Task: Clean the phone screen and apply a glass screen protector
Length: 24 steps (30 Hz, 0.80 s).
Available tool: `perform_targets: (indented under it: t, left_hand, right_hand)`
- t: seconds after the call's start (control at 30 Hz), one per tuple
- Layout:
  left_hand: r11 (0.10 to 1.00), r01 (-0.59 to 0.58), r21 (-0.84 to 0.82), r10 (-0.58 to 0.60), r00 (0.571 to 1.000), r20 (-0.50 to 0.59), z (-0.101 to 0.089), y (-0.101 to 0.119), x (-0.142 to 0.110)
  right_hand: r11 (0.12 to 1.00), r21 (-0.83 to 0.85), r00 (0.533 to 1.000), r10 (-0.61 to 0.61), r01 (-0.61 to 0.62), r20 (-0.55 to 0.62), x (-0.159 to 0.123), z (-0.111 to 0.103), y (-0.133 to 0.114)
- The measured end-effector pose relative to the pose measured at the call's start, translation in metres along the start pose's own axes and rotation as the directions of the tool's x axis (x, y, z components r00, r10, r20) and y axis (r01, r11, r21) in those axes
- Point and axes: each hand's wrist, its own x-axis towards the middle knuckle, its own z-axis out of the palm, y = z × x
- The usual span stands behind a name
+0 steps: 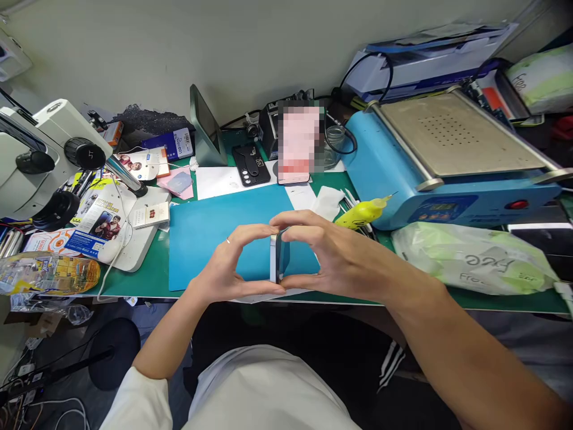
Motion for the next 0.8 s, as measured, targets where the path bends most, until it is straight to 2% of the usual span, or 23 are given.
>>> perform_targets:
  t: [0.37, 0.5, 0.6, 0.7, 0.8]
  left_hand:
    - [0.999, 0.037, 0.023, -0.037, 0.999, 0.004, -0.002, -0.001, -0.001]
    - [0.998, 0.045, 0.034, -0.045, 0.999, -0.01, -0.001, -0.001, -0.003]
    - [0.995, 0.079, 0.067, -0.078, 0.997, -0.028, -0.008, -0.002, -0.012]
    - [0.977, 0.176, 0.12, -0.171, 0.984, -0.053, -0.024, -0.005, -0.03]
    - [0.913, 0.362, 0.186, -0.357, 0.932, -0.061, -0.044, -0.009, -0.051]
  right_hand:
    - [1.0, -0.011, 1.0, -0.012, 0.011, -0.008, -0.003, -0.001, 0.003]
    - [1.0, -0.002, 0.999, -0.023, 0.023, -0.04, -0.004, -0.002, 0.004]
    - [1.0, 0.001, 0.995, 0.004, -0.004, -0.095, -0.007, -0.007, 0.006]
    - [0.998, -0.028, 0.973, 0.055, -0.063, -0.223, -0.007, -0.009, 0.012]
    - [0.978, 0.092, 0.908, 0.209, -0.188, -0.362, 0.003, 0.001, 0.022]
